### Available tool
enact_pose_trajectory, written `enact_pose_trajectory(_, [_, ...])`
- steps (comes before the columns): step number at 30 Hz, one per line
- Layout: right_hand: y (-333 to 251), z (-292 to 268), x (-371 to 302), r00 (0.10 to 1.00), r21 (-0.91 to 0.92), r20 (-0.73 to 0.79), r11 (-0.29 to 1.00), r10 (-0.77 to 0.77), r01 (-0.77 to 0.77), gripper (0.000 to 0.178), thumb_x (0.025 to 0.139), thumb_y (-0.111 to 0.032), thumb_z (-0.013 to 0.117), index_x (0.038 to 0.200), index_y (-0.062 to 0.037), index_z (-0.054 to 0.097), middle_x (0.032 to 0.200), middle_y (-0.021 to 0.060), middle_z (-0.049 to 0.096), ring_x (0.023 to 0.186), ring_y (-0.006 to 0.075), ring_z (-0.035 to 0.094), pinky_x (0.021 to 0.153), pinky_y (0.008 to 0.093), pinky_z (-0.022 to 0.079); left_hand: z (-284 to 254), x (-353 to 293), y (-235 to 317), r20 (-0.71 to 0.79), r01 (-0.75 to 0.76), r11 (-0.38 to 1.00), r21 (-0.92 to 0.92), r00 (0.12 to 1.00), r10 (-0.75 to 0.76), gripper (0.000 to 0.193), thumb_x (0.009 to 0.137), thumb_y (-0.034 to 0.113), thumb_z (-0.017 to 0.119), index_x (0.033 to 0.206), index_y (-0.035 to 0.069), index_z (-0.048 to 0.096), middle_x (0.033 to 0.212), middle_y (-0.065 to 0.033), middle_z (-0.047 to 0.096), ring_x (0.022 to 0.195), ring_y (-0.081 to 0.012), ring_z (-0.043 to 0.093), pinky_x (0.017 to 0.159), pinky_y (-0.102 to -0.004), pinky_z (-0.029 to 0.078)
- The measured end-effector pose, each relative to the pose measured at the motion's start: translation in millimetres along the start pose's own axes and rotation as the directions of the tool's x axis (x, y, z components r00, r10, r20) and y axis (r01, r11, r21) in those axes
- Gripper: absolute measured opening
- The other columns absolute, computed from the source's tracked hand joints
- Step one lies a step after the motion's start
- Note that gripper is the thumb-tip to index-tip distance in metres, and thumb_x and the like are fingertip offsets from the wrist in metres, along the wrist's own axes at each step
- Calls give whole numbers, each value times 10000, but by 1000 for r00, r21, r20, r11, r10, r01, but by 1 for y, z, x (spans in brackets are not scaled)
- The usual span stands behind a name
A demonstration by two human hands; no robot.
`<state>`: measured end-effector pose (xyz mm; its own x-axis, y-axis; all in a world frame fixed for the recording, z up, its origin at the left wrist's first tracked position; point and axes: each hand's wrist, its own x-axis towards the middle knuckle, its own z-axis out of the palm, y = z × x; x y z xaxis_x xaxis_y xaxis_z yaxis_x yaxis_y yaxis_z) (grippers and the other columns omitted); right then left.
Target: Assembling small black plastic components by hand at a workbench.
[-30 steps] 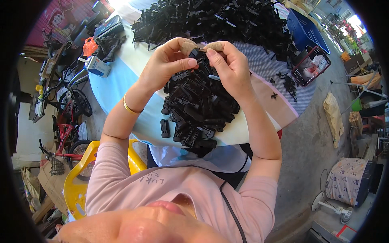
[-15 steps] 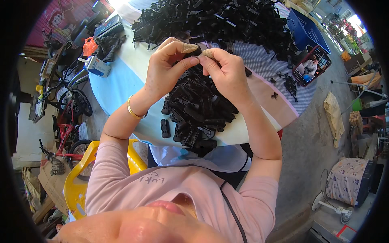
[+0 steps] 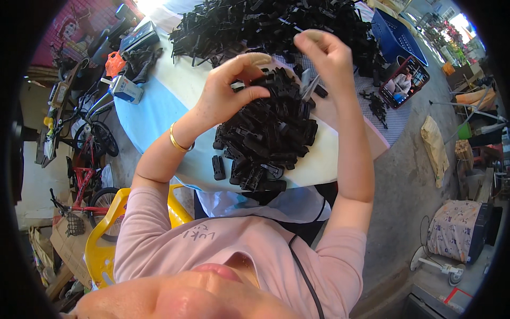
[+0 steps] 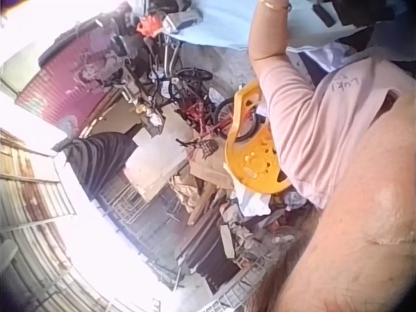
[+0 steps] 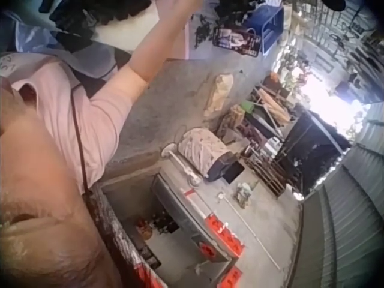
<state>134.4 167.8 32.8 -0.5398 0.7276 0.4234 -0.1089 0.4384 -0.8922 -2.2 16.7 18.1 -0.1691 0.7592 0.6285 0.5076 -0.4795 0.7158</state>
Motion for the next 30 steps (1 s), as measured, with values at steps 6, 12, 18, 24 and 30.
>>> enact_pose_trajectory(6, [52, -18, 60, 985, -506, -79, 845, 154, -173, 342, 695, -351, 717, 769, -19, 684, 620, 30, 618, 556, 73, 508, 536, 199, 376, -5, 1, -4, 335, -253, 960, 124, 921, 200, 309, 645, 146, 750, 907, 39, 625, 889, -54, 629, 830, -226, 553, 769, -324, 454])
enact_pose_trajectory(12, [49, -6, 47, 979, -321, -45, 925, 200, -204, 244, 716, -222, 712, 800, 5, 676, 645, 27, 608, 585, 65, 512, 563, 196, 387, -7, -1, -19, 243, 197, 923, -329, 963, -119, 228, 793, 151, 650, 952, -3, 597, 963, -63, 612, 833, -158, 578, 762, -278, 473])
enact_pose_trajectory(18, [2, 22, -3, 999, -46, -33, 999, -5, 3, 143, 769, -109, 669, 843, 12, 651, 697, 8, 599, 623, 57, 521, 585, 176, 403, -18, 8, -36, 264, 450, 423, -787, 864, -428, 405, 885, 203, 530, 1214, -6, 420, 1114, -162, 539, 1004, -247, 559, 880, -350, 467])
enact_pose_trajectory(24, [5, 48, -32, 982, -77, 100, 983, -158, 166, 93, 761, -44, 667, 840, -3, 640, 685, -11, 589, 617, 33, 522, 574, 163, 417, -23, 14, -41, 281, 325, 206, -923, 935, -214, 410, 888, 246, 514, 1238, 53, 420, 1182, -171, 507, 1086, -279, 514, 930, -382, 425])
enact_pose_trajectory(30, [4, 49, -39, 931, -320, 214, 880, -295, 352, 164, 740, -54, 690, 881, -1, 626, 707, -6, 601, 610, 41, 517, 537, 176, 404, -29, 12, -42, 360, 395, 193, -898, 913, -194, 367, 873, 136, 536, 1220, 64, 439, 1086, -159, 570, 1002, -248, 567, 900, -352, 442])
